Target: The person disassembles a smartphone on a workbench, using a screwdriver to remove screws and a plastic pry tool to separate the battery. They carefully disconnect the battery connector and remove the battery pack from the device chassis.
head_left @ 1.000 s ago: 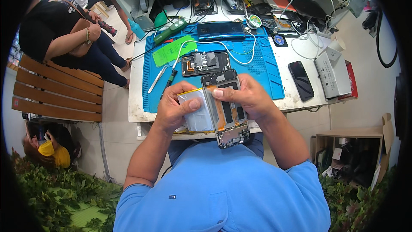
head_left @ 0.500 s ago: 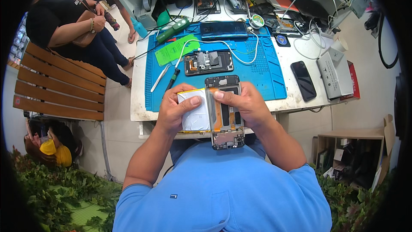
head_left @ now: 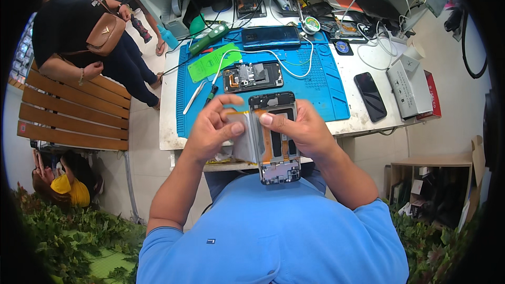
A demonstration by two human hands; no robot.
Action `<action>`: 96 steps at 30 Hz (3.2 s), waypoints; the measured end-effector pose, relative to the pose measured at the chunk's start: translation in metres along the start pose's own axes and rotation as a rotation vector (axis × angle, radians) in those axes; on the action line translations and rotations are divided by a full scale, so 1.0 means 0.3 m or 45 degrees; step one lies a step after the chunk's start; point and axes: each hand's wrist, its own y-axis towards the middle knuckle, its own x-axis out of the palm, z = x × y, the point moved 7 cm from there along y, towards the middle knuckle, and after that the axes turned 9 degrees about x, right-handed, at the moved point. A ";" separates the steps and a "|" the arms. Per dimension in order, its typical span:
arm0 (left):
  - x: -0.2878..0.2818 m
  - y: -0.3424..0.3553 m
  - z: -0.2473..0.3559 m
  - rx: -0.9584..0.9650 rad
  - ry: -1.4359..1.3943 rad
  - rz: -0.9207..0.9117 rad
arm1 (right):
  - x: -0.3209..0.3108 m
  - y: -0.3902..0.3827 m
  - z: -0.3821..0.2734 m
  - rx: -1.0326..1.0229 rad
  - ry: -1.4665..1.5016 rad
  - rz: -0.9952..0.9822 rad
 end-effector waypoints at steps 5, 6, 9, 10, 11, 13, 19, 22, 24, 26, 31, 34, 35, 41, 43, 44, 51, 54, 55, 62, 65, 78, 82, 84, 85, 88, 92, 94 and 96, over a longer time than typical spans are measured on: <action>-0.012 0.015 0.043 -0.027 0.280 0.086 | -0.010 -0.012 -0.047 -0.058 -0.274 0.168; -0.001 0.014 0.053 -0.028 0.323 0.102 | -0.007 -0.016 -0.048 -0.062 -0.287 0.179; 0.042 0.016 0.079 -0.042 0.367 0.138 | 0.003 -0.026 -0.050 -0.080 -0.331 0.186; 0.059 0.020 0.087 -0.054 0.324 0.142 | 0.006 -0.029 -0.052 -0.090 -0.349 0.171; 0.067 0.021 0.089 -0.065 0.280 0.145 | 0.010 -0.031 -0.053 -0.100 -0.368 0.156; 0.061 0.015 0.063 -0.037 0.248 0.104 | 0.019 -0.029 -0.049 -0.114 -0.349 0.119; 0.048 0.007 0.036 -0.018 0.147 0.043 | 0.017 -0.017 -0.020 -0.062 -0.219 0.036; 0.045 0.004 0.034 -0.010 0.123 0.039 | 0.011 -0.011 -0.011 -0.034 -0.175 0.025; 0.043 0.003 0.033 0.002 0.121 0.031 | 0.009 -0.008 -0.004 -0.017 -0.125 0.014; 0.039 0.003 0.034 0.013 0.133 0.021 | 0.004 -0.003 0.009 -0.009 -0.075 0.009; -0.016 0.003 0.069 0.166 0.206 0.147 | -0.046 -0.005 0.005 -0.016 0.073 0.142; -0.054 0.016 0.091 0.244 0.234 0.296 | -0.068 -0.019 -0.024 -0.082 0.137 0.226; -0.067 0.018 0.100 0.289 0.233 0.367 | -0.079 -0.021 -0.028 -0.102 0.121 0.262; -0.188 -0.006 0.005 0.130 -0.253 0.580 | -0.217 -0.022 0.037 0.028 0.354 0.406; -0.217 -0.038 -0.050 0.042 -0.221 0.577 | -0.242 -0.021 0.048 0.060 0.425 0.431; -0.218 -0.060 -0.068 0.022 -0.123 0.581 | -0.250 -0.018 0.053 0.076 0.461 0.442; -0.258 -0.146 -0.098 0.079 0.021 0.636 | -0.318 0.154 -0.067 -0.060 -0.155 0.437; -0.302 -0.156 -0.088 0.054 -0.051 0.642 | -0.309 0.299 -0.194 0.034 -0.861 0.463; -0.301 -0.154 -0.081 0.052 -0.085 0.629 | -0.287 0.348 -0.234 0.086 -1.141 0.473; -0.273 -0.131 -0.049 0.022 -0.050 0.539 | -0.181 0.639 -0.196 0.185 -1.735 0.089; -0.278 -0.139 -0.053 0.077 0.036 0.453 | -0.116 0.676 -0.163 0.168 -1.827 -0.026; -0.270 -0.144 -0.050 0.079 -0.076 0.335 | -0.102 0.528 -0.240 0.169 -1.827 0.009; -0.261 -0.094 -0.013 0.016 0.449 0.322 | -0.217 0.452 -0.293 0.219 -1.878 0.087; -0.238 -0.064 0.028 -0.013 0.891 0.279 | -0.233 0.393 -0.261 0.149 -1.951 0.063; -0.205 -0.043 0.055 0.010 1.107 0.221 | -0.232 0.367 -0.228 0.155 -1.960 0.048; -0.121 0.022 0.094 0.062 1.649 0.007 | -0.194 0.289 -0.150 0.246 -1.983 -0.065; -0.089 0.107 0.151 0.388 2.052 -0.174 | -0.187 0.232 -0.102 0.228 -1.998 -0.097; -0.096 0.205 0.181 0.568 2.086 -0.171 | -0.194 0.210 -0.086 0.184 -1.969 -0.088; -0.124 0.355 0.165 0.556 2.010 -0.259 | -0.181 0.192 -0.084 0.199 -1.940 -0.083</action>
